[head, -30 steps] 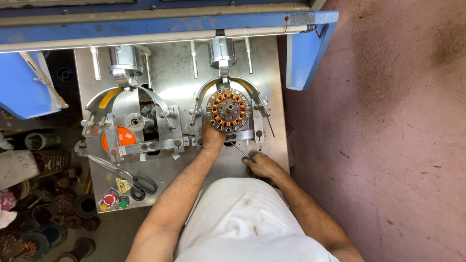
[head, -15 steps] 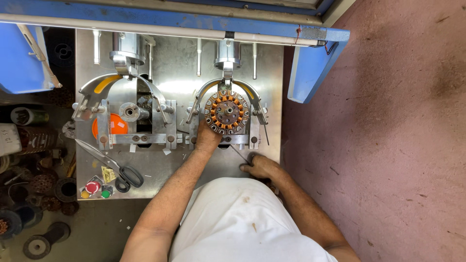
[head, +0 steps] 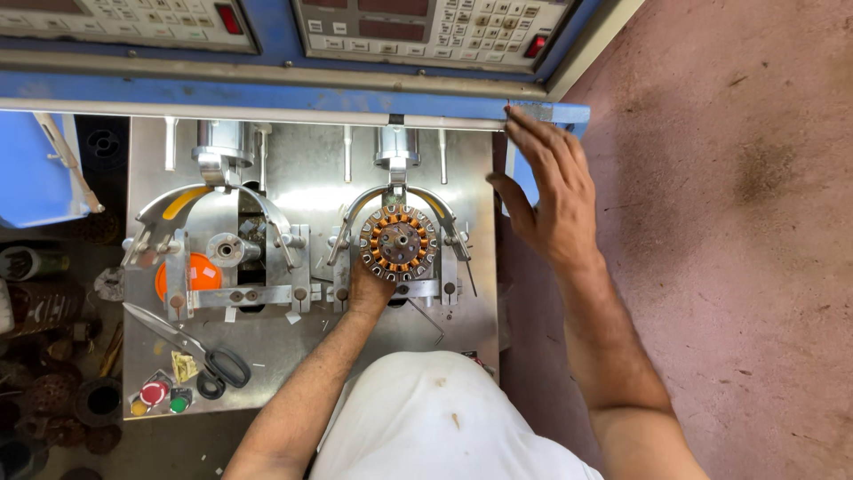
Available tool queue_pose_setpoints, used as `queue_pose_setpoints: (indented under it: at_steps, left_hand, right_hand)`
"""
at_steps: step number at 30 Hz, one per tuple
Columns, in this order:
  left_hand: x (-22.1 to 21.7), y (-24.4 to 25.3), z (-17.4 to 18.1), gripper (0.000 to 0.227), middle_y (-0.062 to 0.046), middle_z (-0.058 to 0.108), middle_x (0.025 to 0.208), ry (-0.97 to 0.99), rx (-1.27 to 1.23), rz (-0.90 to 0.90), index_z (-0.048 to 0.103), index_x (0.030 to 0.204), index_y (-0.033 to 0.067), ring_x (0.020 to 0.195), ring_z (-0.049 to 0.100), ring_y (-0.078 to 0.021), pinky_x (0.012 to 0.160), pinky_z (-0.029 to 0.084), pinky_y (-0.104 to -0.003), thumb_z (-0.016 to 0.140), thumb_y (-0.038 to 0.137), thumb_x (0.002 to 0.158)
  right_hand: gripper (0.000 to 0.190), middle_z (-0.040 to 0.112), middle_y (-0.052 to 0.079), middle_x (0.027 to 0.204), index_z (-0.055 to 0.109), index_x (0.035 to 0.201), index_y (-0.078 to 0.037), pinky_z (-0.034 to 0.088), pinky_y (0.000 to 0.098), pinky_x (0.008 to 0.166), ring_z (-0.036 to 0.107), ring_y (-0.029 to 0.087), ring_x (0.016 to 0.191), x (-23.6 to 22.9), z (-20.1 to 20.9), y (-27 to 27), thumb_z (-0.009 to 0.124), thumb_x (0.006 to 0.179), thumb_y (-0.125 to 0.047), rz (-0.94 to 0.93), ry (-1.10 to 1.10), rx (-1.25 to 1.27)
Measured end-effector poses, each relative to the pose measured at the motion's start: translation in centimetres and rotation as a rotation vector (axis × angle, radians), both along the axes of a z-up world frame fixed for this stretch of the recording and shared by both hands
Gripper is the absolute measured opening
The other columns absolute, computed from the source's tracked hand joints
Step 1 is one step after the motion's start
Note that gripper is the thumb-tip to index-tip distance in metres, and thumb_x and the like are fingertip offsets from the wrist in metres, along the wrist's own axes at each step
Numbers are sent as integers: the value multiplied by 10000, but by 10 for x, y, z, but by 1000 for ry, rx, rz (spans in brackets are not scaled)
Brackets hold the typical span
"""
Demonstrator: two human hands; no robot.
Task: The person assembles components of a motor winding machine. They place a metal bracket into the machine, secure it with a screwdriver, and then install a stator core into the machine's fixture.
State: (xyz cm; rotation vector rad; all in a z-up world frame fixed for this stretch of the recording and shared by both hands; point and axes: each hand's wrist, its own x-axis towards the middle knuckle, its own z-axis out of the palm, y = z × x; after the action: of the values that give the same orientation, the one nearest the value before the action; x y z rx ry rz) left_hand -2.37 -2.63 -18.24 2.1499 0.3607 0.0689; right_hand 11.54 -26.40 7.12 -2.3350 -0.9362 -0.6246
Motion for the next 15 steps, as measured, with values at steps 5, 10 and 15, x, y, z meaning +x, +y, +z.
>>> queue_pose_setpoints:
  at_steps: [5,10,15]
  left_hand:
    - [2,-1,4,391,-159,735,1058,13,-5,15,664,1123,36,1000,723,-312,863,596,-415,824,125,777]
    - [2,-2,7,463,-159,737,1040,96,-9,45,647,1131,25,999,719,-309,896,580,-422,855,162,741]
    - [-1,-3,7,436,-163,740,1073,36,-15,39,662,1147,40,1022,720,-325,882,579,-426,833,200,779]
  right_hand:
    - [782,470,140,1610,421,1575,-75,434,494,1201,495,323,1443,43,9,23,792,982,-426,-123,-20,-122]
    - [775,489,161,1581,468,1533,-50,427,509,1199,487,362,1431,46,-7,23,770,1001,-527,-230,-40,-125]
    - [704,554,174,1524,551,1457,-24,483,492,1147,546,349,1377,43,-9,15,765,978,-492,-180,-90,-69]
